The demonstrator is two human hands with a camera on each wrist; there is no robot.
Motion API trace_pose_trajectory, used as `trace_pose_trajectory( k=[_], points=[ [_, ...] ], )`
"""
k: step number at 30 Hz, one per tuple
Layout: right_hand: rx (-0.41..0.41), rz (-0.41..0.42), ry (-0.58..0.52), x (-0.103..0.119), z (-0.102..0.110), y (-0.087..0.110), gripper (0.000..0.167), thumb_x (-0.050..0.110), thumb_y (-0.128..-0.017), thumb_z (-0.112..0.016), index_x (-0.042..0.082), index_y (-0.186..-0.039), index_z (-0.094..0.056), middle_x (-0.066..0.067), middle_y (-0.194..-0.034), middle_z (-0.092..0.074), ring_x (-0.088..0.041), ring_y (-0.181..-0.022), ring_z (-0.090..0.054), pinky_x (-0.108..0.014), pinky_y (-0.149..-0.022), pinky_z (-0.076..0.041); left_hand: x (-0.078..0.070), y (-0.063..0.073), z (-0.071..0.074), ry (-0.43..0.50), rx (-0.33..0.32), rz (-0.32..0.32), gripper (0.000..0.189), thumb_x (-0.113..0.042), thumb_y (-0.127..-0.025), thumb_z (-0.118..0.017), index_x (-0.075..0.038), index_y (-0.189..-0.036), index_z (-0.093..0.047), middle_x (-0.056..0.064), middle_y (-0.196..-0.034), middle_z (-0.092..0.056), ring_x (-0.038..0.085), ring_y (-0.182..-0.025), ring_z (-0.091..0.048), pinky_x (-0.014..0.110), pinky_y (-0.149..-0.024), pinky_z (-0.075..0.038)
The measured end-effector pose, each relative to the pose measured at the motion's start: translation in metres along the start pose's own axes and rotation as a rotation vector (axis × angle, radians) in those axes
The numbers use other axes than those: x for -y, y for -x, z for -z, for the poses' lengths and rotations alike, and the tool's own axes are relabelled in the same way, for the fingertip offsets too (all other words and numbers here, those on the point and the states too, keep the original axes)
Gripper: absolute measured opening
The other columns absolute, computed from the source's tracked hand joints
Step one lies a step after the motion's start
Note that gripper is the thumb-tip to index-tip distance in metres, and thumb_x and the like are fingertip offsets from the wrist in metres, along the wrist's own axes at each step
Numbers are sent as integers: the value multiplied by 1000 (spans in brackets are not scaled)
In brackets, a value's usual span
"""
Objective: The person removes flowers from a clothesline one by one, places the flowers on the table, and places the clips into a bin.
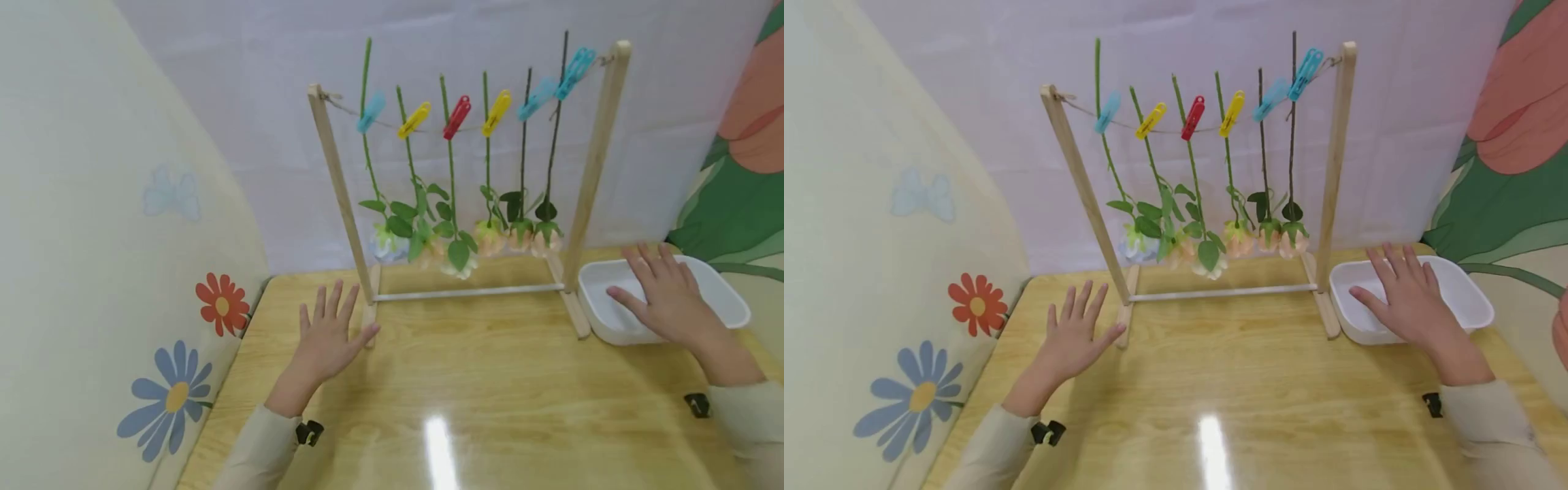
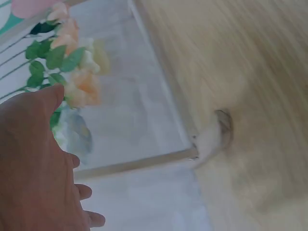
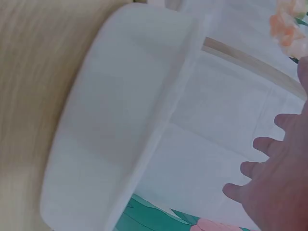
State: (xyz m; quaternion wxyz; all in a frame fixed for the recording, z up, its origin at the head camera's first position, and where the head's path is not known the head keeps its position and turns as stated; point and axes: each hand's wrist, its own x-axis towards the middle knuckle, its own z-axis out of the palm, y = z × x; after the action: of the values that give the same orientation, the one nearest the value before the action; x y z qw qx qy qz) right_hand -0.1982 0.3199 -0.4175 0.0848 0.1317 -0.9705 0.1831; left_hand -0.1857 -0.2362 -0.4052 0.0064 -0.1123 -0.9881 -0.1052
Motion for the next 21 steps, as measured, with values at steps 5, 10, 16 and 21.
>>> trace_pose_trajectory(
  k=[5,10,16,21],
  points=[
    [-72,57,-55,6,18,-7,77,39,-105,-53,-7,-158,-19,-41,-158,-15,-58,-148,-2,-77,-114,-8,-15,-1,14,30,-19,-29,89,-72,-98,-37,-18,-164,-14,14,-170,0,42,-154,8,72,-118,2],
    [-67,55,-137,16,37,-13,77,37,-105,-52,-4,-159,-16,-39,-161,-9,-56,-149,-3,-69,-120,-5,-27,-8,25,65,-50,-55,88,-71,-97,-41,-18,-164,-19,17,-169,-10,44,-154,-2,70,-120,-5],
    [-54,26,-250,29,58,-19,75,35,-105,-52,2,-161,-14,-29,-166,-4,-51,-151,-3,-72,-118,-6,-41,-14,38,78,-73,-103,86,-69,-98,-44,-15,-161,-27,20,-167,-16,46,-152,-11,67,-120,-18],
    [-134,15,-345,37,75,-23,67,29,-106,-52,9,-162,-21,-23,-167,-13,-58,-144,-20,-76,-112,-18,-57,-20,46,87,-98,-150,86,-68,-97,-46,-11,-160,-30,21,-165,-21,45,-150,-20,62,-120,-24]
  ],
)
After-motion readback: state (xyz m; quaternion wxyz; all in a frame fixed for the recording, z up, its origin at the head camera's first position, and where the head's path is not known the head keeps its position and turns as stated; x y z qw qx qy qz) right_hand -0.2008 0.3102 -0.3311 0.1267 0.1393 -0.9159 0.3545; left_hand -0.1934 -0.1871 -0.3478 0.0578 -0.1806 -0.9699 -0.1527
